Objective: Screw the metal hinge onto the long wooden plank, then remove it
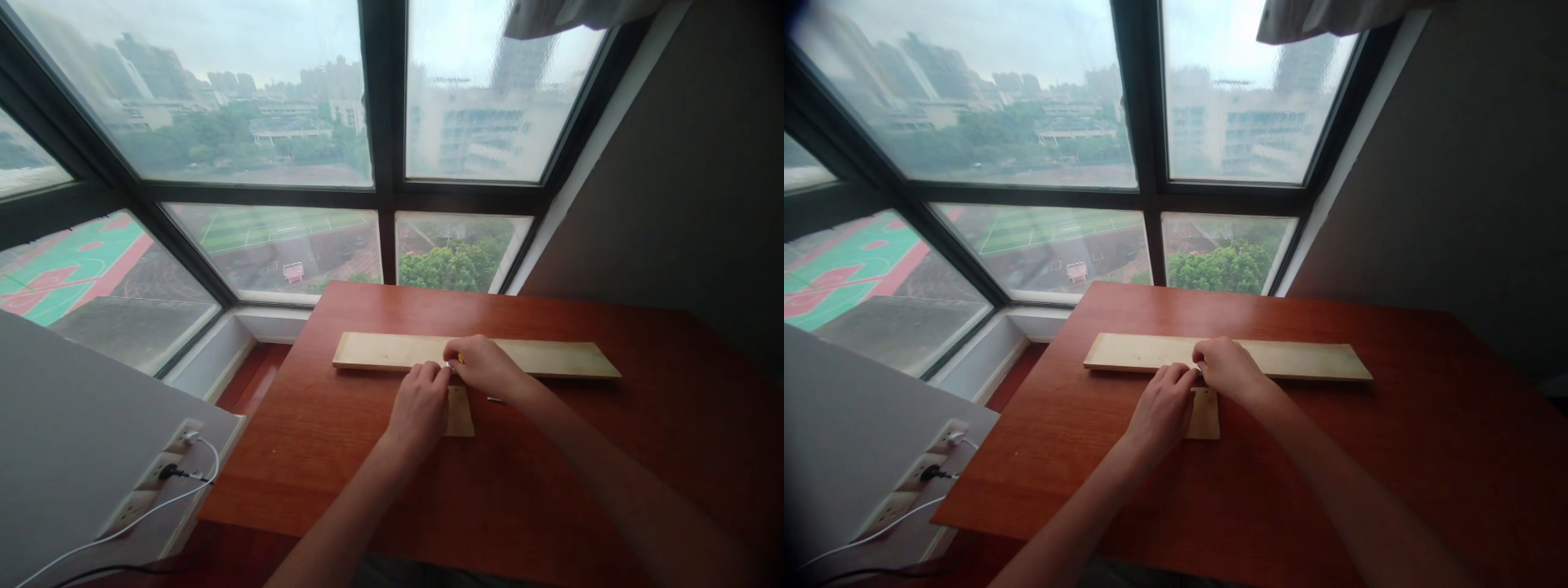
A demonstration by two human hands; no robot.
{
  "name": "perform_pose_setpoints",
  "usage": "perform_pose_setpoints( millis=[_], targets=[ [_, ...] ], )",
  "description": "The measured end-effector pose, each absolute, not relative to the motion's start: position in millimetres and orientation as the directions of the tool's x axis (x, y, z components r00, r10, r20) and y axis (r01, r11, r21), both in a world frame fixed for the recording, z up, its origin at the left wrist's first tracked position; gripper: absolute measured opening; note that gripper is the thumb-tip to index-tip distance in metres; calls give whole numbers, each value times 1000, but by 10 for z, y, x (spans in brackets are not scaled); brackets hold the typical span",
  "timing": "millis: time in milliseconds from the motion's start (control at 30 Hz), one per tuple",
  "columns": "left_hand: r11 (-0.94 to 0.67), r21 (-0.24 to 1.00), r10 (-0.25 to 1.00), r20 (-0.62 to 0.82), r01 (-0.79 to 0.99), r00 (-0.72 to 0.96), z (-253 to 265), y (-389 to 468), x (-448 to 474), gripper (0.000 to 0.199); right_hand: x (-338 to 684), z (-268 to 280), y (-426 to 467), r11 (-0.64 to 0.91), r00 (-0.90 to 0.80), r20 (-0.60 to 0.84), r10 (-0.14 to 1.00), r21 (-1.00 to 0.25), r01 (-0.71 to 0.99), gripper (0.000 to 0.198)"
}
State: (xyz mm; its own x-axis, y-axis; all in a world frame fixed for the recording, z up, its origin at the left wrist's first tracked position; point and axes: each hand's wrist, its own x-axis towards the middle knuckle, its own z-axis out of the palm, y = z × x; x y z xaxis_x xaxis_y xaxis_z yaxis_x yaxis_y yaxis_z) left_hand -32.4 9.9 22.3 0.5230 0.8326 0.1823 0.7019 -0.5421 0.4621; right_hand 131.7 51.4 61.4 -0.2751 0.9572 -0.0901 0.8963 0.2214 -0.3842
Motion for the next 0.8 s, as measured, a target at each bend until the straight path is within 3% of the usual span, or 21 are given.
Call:
perform_pose_setpoints(
  millis=[133,367,800],
  targets=[
    [-578,484,805,205,657,557,129,134,-309,38,1315,617,534,220,-283,-112,953,-389,895,22],
    [-533,629,821,223,566,525,70,98,-332,33,1383,629,518,190,-241,-94,966,-376,907,22],
    [-517,653,842,272,554,466,-9,121,-409,32,1858,350,-151,116,-178,-211,961,-275,954,12]
  ],
)
